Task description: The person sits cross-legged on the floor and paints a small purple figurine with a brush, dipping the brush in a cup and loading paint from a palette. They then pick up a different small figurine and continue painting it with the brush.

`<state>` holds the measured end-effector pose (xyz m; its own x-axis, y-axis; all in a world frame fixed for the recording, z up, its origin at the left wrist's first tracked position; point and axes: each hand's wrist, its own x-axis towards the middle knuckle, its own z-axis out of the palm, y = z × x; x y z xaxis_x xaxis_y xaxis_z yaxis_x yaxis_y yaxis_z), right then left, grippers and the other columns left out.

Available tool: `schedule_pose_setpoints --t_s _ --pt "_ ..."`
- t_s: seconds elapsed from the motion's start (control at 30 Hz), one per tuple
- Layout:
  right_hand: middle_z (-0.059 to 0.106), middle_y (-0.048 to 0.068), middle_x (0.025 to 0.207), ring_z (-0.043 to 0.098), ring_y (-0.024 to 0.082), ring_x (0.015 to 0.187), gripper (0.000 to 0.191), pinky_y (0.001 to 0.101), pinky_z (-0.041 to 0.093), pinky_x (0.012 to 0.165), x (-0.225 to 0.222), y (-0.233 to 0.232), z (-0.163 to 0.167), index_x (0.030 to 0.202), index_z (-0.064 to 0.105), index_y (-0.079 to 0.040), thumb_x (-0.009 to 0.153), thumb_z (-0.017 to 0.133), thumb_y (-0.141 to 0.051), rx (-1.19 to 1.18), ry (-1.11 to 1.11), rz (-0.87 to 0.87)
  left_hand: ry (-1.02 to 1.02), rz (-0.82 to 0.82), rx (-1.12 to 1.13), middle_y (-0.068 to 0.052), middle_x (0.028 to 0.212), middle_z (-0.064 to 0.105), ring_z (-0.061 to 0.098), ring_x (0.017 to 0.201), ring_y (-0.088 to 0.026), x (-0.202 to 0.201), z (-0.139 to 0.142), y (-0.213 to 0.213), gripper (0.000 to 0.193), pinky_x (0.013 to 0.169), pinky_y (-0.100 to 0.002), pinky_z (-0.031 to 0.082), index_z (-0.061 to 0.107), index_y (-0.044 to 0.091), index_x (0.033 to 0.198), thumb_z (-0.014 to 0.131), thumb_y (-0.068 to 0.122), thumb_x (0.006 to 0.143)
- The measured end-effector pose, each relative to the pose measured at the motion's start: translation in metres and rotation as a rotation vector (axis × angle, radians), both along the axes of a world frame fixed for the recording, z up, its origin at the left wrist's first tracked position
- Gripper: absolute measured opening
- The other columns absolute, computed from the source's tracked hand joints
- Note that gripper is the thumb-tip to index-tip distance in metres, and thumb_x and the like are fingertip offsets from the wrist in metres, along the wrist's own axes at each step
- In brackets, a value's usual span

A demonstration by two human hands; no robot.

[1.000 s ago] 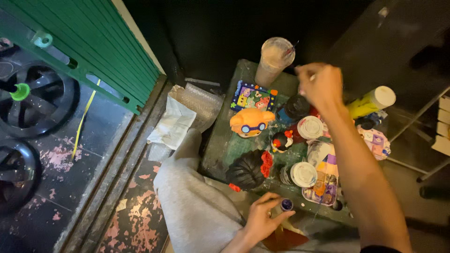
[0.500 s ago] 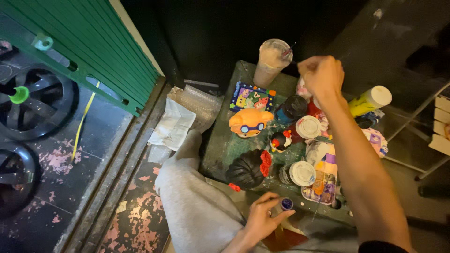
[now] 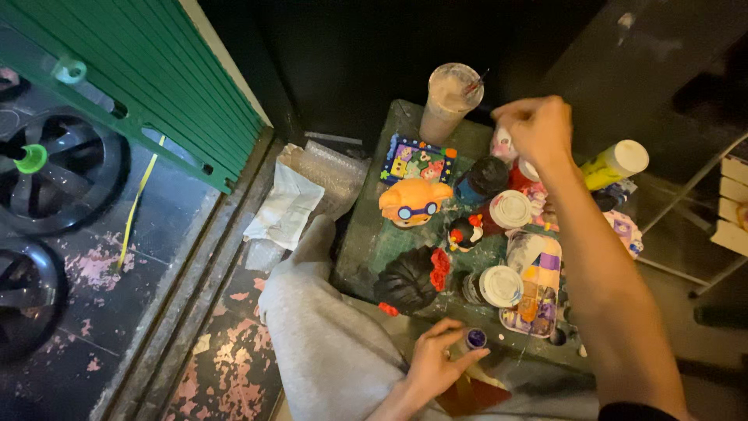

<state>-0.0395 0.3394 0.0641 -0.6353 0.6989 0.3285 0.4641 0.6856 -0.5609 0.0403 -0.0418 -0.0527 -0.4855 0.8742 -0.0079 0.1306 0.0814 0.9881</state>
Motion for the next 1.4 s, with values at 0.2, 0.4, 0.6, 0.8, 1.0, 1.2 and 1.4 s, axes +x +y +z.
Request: schedule_pose_setpoints --t_s 0.2,0.4,0.6,0.8,1.0,1.2,1.4 --pt "0.077 0.012 0.085 0.074 0.024 0.072 0.015 0.0355 0.058 0.072 -0.005 0.0 0.004 0.099 0.083 -0.013 0.087 0.076 -0.019 -0.085 -0.075 0.013 -0.046 -0.018 -0.042 -0.006 0.11 0.072 0.063 0.065 -0.016 0.003 0.0 0.003 0.034 0.06 -0.03 0.052 0.079 0.008 0.107 0.089 0.029 0.083" --pt "0.076 0.012 0.083 0.074 0.027 0.074 0.017 0.0392 0.058 0.072 -0.008 -0.014 0.006 0.097 0.084 -0.017 0.084 0.078 -0.026 -0.09 -0.121 -0.113 -0.046 -0.006 -0.099 -0.005 0.11 0.073 0.06 0.061 -0.017 0.002 0.004 0.002 0.038 0.056 -0.03 0.05 0.078 0.006 0.107 0.09 0.029 0.08" --pt "0.077 0.01 0.084 0.076 0.026 0.075 0.016 0.0383 0.06 0.075 -0.014 -0.012 0.009 0.094 0.083 -0.019 0.083 0.074 -0.026 -0.135 -0.109 -0.161 -0.022 -0.004 -0.031 -0.005 0.108 0.073 0.062 0.065 -0.014 0.002 0.001 0.002 0.037 0.058 -0.029 0.051 0.079 0.006 0.108 0.089 0.03 0.082" --pt "0.076 0.014 0.085 0.075 0.028 0.076 0.016 0.0393 0.058 0.073 -0.011 -0.009 0.006 0.095 0.084 -0.017 0.084 0.075 -0.025 -0.06 -0.095 -0.116 -0.072 -0.043 -0.092 -0.005 0.111 0.072 0.062 0.064 -0.015 0.004 0.003 -0.003 0.037 0.058 -0.029 0.05 0.079 0.007 0.109 0.089 0.029 0.082" --pt "0.073 0.015 0.082 0.072 0.033 0.073 0.021 0.0432 0.056 0.069 0.018 -0.015 0.018 0.102 0.081 -0.011 0.096 0.076 -0.031 0.066 -0.055 -0.097 -0.045 -0.024 -0.025 -0.006 0.112 0.072 0.066 0.076 -0.016 0.005 0.002 0.001 0.037 0.066 -0.03 0.053 0.078 0.005 0.111 0.088 0.029 0.084" --pt "0.071 0.019 0.079 0.069 0.04 0.072 0.019 0.049 0.056 0.071 0.045 -0.028 0.02 0.103 0.083 -0.014 0.097 0.07 -0.027 0.243 -0.237 -0.056 -0.012 -0.049 0.034 -0.008 0.112 0.072 0.068 0.087 -0.02 0.017 0.0 -0.001 0.036 0.074 -0.032 0.055 0.077 0.004 0.109 0.089 0.027 0.084" --pt "0.072 0.018 0.081 0.07 0.041 0.075 0.019 0.0492 0.056 0.072 0.05 -0.033 0.009 0.103 0.082 -0.015 0.097 0.069 -0.028 0.161 -0.227 -0.075 0.015 -0.02 0.033 -0.007 0.106 0.071 0.065 0.081 -0.016 0.017 -0.001 -0.002 0.033 0.066 -0.03 0.051 0.078 0.005 0.106 0.089 0.025 0.082"
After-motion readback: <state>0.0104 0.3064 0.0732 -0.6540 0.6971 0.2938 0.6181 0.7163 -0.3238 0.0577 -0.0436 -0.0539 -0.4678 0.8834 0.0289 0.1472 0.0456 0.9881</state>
